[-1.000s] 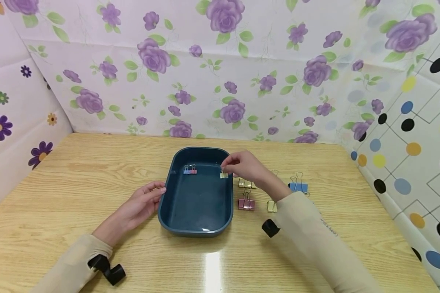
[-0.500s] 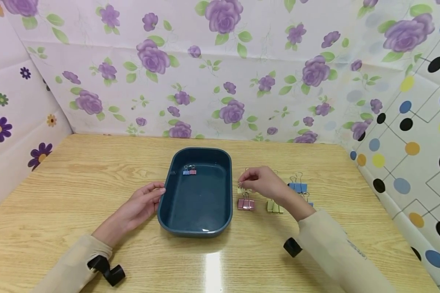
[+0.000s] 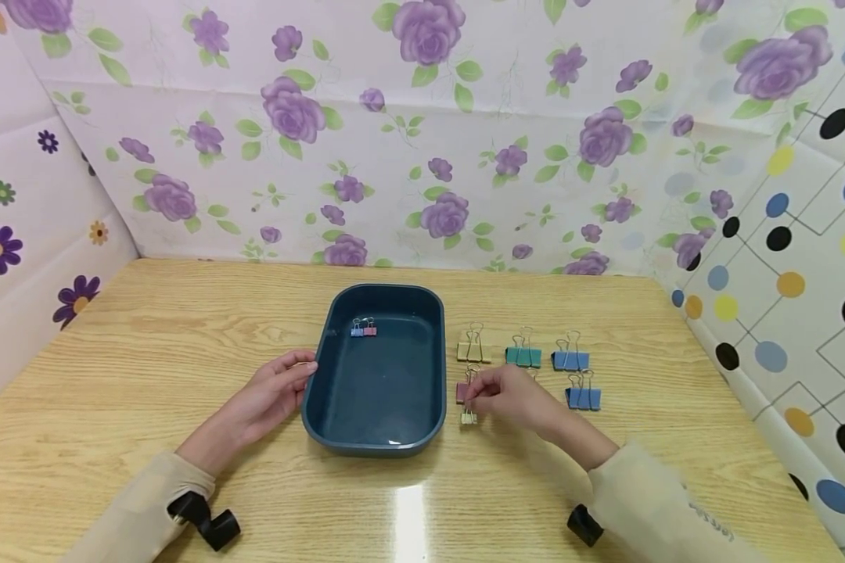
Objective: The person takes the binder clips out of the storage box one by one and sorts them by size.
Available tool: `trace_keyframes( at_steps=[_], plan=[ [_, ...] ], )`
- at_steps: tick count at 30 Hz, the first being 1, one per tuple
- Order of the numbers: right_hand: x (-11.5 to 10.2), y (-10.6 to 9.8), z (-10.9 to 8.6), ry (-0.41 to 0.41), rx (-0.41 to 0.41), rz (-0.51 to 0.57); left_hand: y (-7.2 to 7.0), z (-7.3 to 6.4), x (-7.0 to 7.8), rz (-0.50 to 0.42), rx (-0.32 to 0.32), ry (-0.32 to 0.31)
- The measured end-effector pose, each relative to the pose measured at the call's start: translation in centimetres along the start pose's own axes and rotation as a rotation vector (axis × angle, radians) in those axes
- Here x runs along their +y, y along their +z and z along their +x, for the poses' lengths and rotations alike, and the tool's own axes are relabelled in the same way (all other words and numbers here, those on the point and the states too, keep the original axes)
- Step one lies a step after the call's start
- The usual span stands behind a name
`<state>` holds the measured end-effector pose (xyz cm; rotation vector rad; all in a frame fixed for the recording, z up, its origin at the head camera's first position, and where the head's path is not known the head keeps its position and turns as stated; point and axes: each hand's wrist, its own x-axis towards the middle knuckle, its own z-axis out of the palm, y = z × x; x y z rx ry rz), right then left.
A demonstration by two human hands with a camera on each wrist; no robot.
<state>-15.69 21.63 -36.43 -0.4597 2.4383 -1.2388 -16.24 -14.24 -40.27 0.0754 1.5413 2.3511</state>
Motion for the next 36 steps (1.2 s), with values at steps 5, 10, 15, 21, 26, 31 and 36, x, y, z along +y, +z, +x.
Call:
trace_keyframes(
  at_steps=[5,10,15,21,26,31,36],
  plan=[
    [0.8,0.7,-0.4,0.01,-0.005,0.029,0.1,-0.1,0.0,0.001,-0.004,0.004],
    [1.4,1.1,-0.5,0.005,-0.009,0.043,0.0,0.0,0.0,0.001,-0.01,0.007],
    [1.6,1.2,-0.5,0.009,-0.004,0.046,-0.1,0.0,0.0,0.004,-0.008,0.003],
    [1.7,1.2,-0.3,0.01,-0.006,0.042,-0.1,-0.1,0.0,0.001,-0.006,0.003],
    [1.6,1.2,-0.4,0.011,-0.012,0.045,-0.1,-0.1,0.0,0.0,0.001,0.0],
    [1.2,0.5,-0.5,0.015,-0.002,-0.001,-0.1,-0.1,0.0,-0.002,0.005,-0.005],
    [-0.6,-1.2,-0.5,0.026,0.044,-0.031,-0.1,0.0,0.0,-0.002,0.003,-0.01]
  ],
)
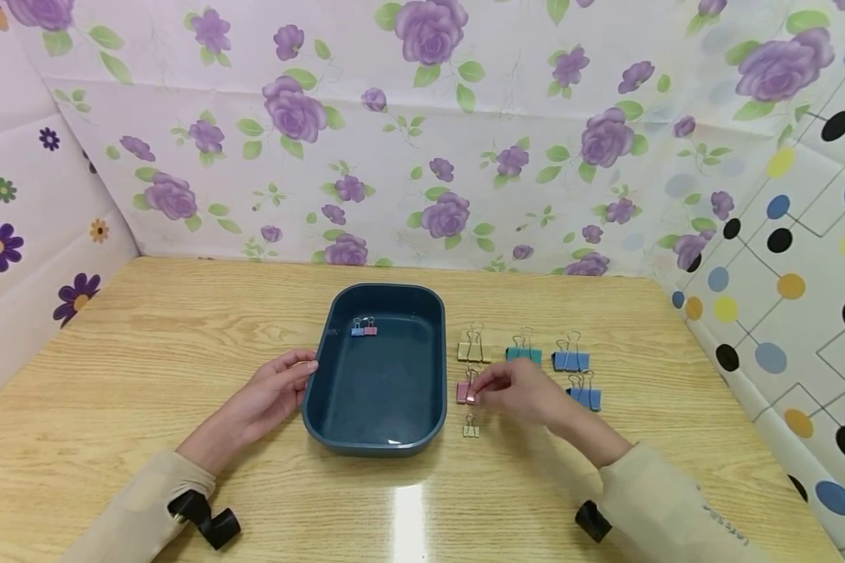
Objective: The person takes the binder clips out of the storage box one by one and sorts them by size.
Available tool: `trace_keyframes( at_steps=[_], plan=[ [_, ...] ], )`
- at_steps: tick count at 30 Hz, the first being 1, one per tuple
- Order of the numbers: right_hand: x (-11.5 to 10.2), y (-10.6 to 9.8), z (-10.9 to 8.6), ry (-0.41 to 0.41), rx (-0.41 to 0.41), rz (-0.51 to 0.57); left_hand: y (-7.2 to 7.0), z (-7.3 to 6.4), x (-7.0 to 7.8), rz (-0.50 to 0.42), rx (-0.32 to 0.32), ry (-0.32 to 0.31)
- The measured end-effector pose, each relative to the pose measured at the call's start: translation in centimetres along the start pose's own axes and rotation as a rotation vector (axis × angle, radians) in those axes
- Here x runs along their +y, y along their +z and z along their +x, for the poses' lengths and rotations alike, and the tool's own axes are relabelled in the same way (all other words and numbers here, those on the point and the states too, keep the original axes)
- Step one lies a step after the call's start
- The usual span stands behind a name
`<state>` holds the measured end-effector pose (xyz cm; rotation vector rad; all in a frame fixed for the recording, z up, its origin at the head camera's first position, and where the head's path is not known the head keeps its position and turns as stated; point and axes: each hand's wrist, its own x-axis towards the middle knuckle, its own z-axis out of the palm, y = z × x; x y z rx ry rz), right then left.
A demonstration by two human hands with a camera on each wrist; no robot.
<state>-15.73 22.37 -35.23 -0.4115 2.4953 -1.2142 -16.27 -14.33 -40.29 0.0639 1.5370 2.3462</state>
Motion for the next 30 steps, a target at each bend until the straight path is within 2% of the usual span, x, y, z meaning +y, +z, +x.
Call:
trace_keyframes(
  at_steps=[4,8,14,18,26,30],
  plan=[
    [-2.1,-1.9,0.1,0.01,0.038,-0.031,0.0,0.1,0.0,0.009,0.008,-0.002],
    [-4.0,-3.6,0.3,-0.014,0.064,-0.073,0.0,0.1,-0.1,0.006,0.014,-0.006],
    [-6.3,-4.7,1.6,-0.041,0.102,-0.108,-0.2,0.1,-0.1,-0.001,-0.005,0.001],
    [-8.0,-4.3,3.3,-0.06,0.119,-0.086,-0.3,0.0,0.0,-0.004,-0.003,0.008],
    [-11.7,-1.9,7.1,-0.091,0.12,0.05,-0.3,0.0,0.0,-0.005,-0.011,0.005],
    [-13.0,-1.0,8.7,-0.097,0.133,0.073,-0.1,0.2,-0.1,-0.007,-0.009,0.001]
  ],
)
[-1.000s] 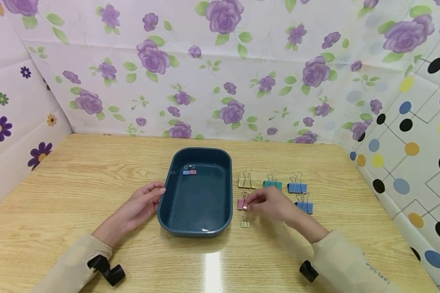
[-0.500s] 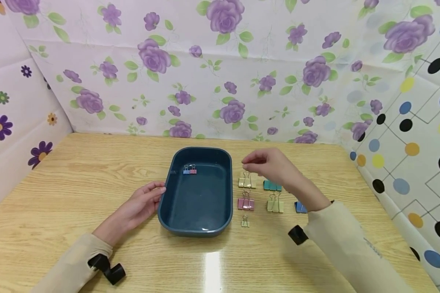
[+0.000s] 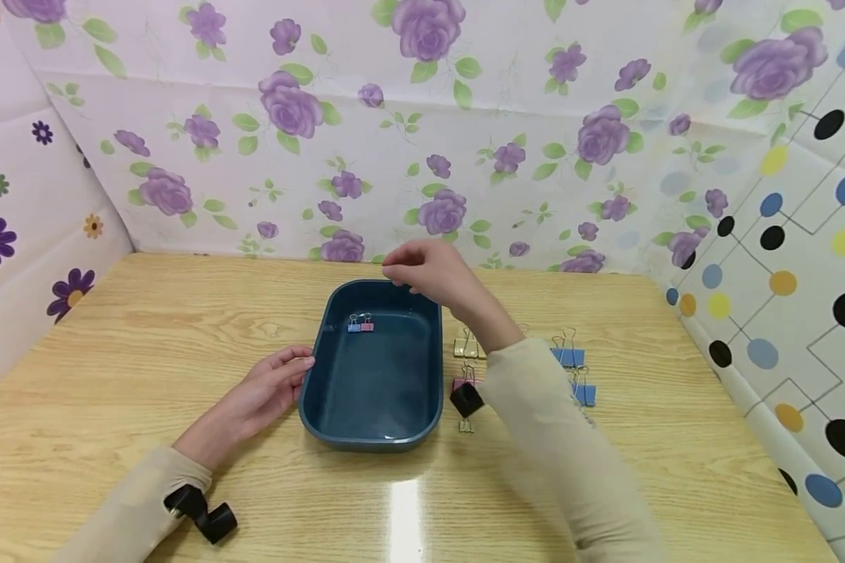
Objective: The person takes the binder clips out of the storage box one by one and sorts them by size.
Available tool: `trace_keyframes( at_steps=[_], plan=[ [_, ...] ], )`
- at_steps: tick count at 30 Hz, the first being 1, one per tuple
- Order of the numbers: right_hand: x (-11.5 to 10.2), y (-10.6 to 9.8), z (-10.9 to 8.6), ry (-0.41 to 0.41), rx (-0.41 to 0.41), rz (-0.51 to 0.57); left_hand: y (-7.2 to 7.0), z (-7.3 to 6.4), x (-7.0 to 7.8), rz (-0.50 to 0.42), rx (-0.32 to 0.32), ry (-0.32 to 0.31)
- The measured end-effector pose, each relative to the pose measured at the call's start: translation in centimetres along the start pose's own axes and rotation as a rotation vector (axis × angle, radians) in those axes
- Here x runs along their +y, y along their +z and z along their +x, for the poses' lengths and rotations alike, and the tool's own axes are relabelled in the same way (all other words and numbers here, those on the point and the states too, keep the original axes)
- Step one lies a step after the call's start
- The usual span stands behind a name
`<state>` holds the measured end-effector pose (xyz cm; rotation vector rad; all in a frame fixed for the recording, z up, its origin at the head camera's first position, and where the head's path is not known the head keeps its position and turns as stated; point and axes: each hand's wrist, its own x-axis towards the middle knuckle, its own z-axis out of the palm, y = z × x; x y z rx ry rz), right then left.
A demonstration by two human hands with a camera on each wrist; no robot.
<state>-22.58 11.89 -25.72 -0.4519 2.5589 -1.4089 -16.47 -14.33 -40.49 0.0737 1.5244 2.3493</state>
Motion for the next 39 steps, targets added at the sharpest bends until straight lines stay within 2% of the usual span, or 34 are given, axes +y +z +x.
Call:
trace_keyframes(
  at_steps=[5,10,19,27,39],
  plan=[
    [-0.6,1.5,1.8,-0.017,0.002,0.006,0.0,0.1,0.0,0.002,-0.001,0.001],
    [0.1,2.9,3.6,-0.008,0.009,0.035,0.0,0.0,0.1,0.002,0.0,0.001],
    [2.5,5.3,6.4,0.169,0.02,0.157,-0.1,0.0,0.0,-0.007,-0.016,0.001],
    [4.0,7.3,7.3,0.2,0.03,0.15,-0.1,0.0,0.1,-0.014,-0.02,0.007],
    [5.5,8.2,7.5,0.271,0.013,0.142,-0.2,0.1,0.0,0.002,-0.032,0.016]
  ],
)
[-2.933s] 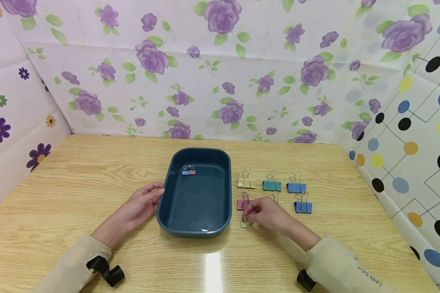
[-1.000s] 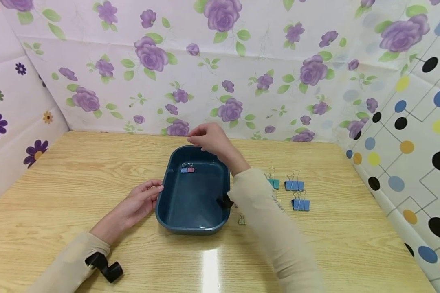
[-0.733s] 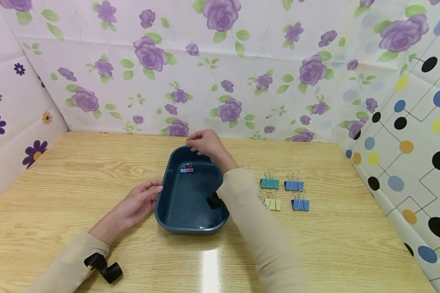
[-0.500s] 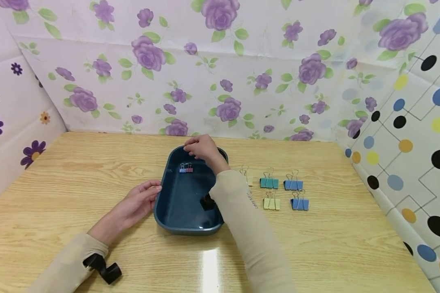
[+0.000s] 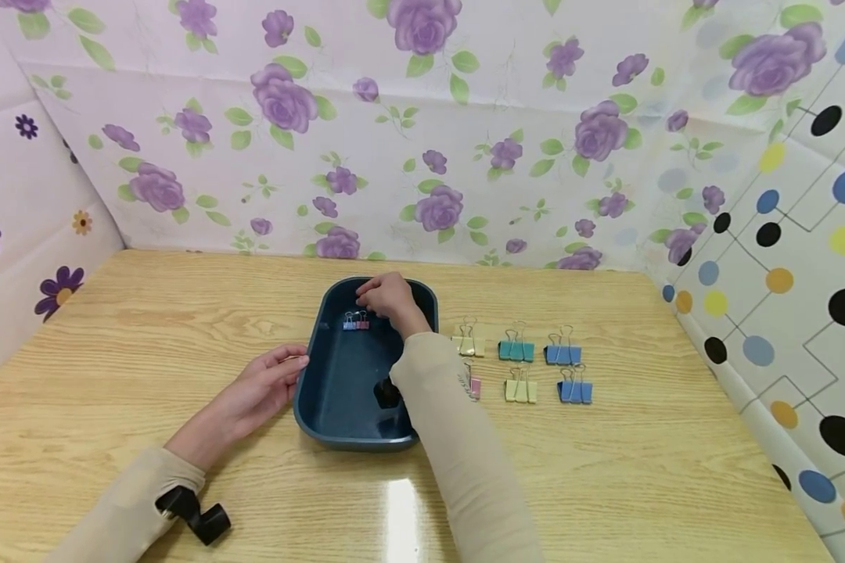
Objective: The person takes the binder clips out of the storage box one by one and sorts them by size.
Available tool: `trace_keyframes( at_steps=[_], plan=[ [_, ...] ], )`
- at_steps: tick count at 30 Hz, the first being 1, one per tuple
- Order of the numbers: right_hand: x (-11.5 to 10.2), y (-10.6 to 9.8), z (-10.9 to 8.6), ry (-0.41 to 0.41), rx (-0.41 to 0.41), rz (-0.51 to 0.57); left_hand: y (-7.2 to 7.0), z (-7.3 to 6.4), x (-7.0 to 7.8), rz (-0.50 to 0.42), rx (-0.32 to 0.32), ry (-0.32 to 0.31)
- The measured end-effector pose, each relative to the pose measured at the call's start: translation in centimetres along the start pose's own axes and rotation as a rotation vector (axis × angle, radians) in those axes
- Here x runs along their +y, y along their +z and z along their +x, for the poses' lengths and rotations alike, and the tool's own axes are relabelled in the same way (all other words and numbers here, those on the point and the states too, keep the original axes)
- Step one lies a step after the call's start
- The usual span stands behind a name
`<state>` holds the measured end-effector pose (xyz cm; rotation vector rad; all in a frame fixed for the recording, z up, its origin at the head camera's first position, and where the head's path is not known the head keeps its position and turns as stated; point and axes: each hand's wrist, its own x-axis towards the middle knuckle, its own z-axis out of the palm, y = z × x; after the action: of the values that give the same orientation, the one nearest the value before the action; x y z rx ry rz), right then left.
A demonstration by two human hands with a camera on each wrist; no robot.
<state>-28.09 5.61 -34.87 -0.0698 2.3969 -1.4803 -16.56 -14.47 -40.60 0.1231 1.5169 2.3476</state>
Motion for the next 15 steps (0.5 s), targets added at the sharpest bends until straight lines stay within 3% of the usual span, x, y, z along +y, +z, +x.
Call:
trace_keyframes(
  at_steps=[10,15],
  plan=[
    [0.43,-0.13,-0.27,0.158,0.008,0.112,0.14,0.0,0.23,0.005,0.001,0.0],
    [0.65,-0.14,-0.25,0.182,0.007,0.121,0.19,0.07,0.14,0.009,-0.002,0.002]
  ],
)
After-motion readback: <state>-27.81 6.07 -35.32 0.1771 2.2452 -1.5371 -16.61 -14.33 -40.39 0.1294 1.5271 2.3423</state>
